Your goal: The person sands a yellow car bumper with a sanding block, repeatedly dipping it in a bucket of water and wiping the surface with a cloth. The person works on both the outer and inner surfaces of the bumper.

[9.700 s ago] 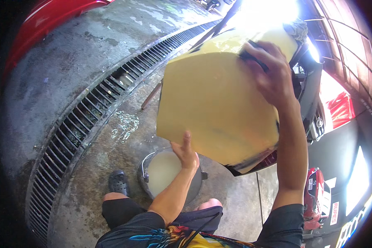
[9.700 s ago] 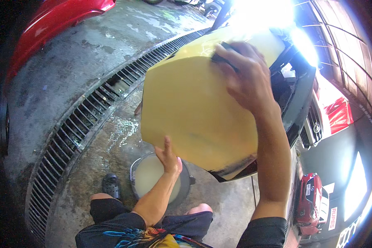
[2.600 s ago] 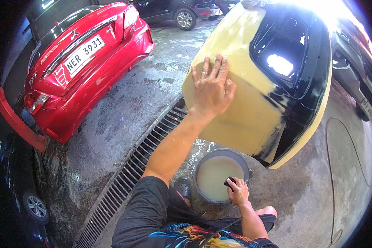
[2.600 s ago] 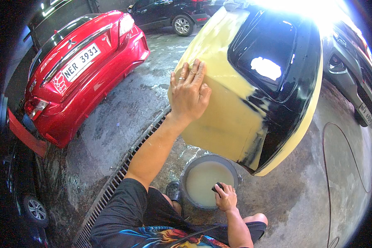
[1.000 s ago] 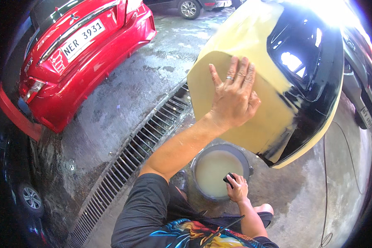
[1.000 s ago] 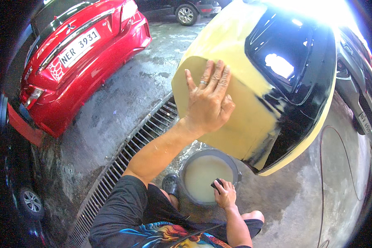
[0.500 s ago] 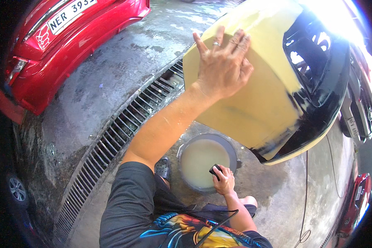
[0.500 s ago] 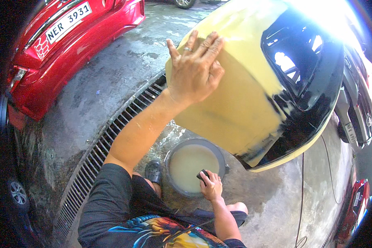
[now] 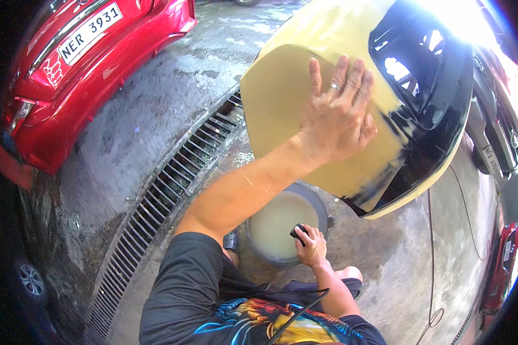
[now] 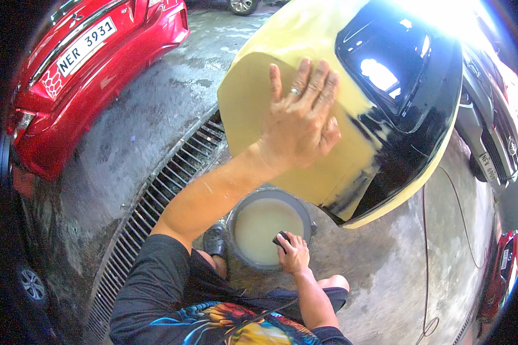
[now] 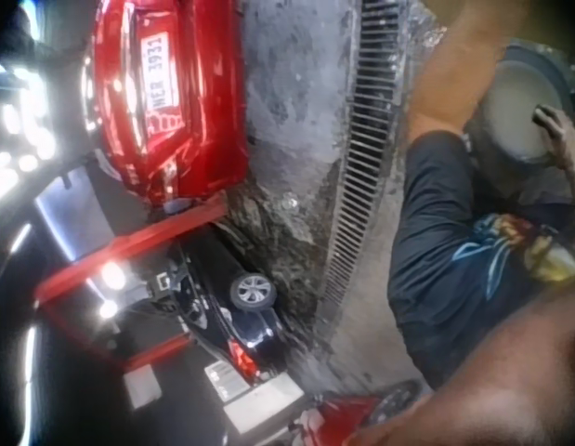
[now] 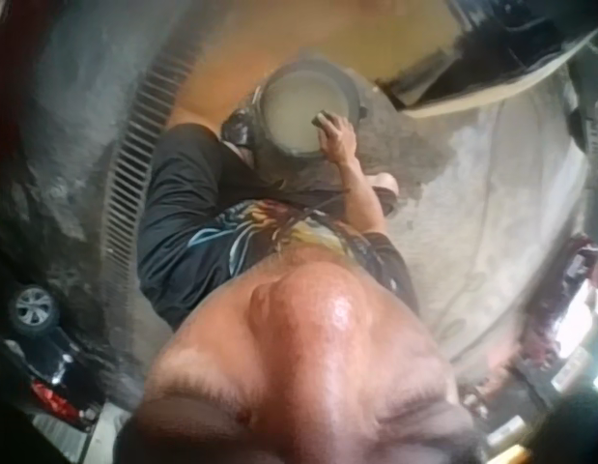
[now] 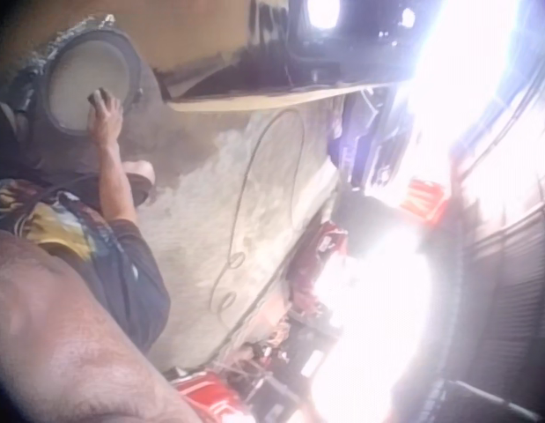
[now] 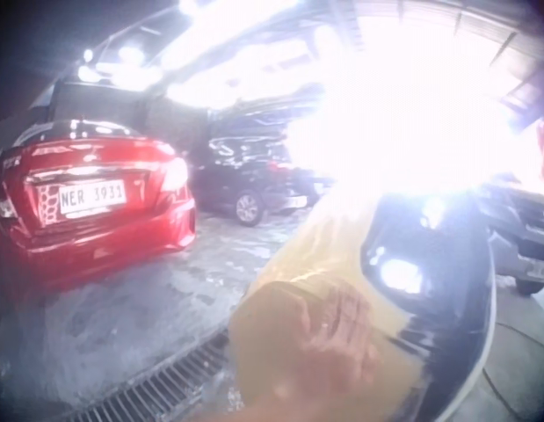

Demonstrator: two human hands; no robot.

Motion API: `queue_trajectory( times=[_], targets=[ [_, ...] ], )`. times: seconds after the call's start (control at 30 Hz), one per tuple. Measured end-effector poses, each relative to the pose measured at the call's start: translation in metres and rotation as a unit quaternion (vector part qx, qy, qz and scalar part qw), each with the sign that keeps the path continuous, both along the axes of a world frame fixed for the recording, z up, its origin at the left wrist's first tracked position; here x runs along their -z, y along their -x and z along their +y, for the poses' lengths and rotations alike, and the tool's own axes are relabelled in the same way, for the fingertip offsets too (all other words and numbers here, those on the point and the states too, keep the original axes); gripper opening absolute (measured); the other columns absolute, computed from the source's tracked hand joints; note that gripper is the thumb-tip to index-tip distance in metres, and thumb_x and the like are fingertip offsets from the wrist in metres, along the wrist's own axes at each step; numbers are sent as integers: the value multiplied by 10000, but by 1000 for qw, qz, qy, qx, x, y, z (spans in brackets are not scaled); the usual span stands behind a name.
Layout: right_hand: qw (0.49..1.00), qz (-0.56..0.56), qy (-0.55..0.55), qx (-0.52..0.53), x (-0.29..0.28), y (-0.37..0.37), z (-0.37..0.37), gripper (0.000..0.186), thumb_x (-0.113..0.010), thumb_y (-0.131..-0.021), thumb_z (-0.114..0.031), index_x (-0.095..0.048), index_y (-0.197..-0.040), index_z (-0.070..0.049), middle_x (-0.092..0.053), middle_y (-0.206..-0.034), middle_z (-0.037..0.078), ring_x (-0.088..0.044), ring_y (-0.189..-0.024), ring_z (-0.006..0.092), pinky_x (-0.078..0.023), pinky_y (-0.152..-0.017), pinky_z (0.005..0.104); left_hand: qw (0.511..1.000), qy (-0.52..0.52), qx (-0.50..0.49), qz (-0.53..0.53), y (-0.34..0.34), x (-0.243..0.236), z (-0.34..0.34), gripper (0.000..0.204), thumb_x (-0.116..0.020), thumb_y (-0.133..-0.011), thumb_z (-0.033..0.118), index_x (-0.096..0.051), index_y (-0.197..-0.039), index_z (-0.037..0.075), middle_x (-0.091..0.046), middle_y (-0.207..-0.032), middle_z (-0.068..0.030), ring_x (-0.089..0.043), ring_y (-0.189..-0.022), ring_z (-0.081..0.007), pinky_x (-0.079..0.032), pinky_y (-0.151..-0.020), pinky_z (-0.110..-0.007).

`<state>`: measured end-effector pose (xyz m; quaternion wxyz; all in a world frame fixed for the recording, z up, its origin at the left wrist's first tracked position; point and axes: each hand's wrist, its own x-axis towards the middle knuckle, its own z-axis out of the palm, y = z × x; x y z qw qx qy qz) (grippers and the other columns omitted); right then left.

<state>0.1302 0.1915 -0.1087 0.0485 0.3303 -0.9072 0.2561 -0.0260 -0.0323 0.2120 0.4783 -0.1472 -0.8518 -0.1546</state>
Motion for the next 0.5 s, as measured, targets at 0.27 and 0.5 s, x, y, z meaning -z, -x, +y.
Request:
queue_trajectory(
  times=[0.27,0.5],
  targets=[
    [1000,-11,18,11,5,0,3,444,-812,-840,-189,-746,-1279,-198,-703,-1299,112,-663,-1183,358,-552,-985,521,952,117,284,-7,-49,90,29,577,-617,-928,246,-647,-1474,59,-551,-1615,-160,-465,-1537,-376,-302,-1265,-633],
    [988,-35,101,110,13,2,-4,466,-810,-856,-174,-718,-1311,-142,-692,-1300,129,-666,-1205,364,-557,-994,503,789,170,323,-494,-83,256,-16,369,-677,-928,221,-752,-1266,93,-757,-1215,-168,-732,-1101,-361,-576,-970,-474]
  ],
)
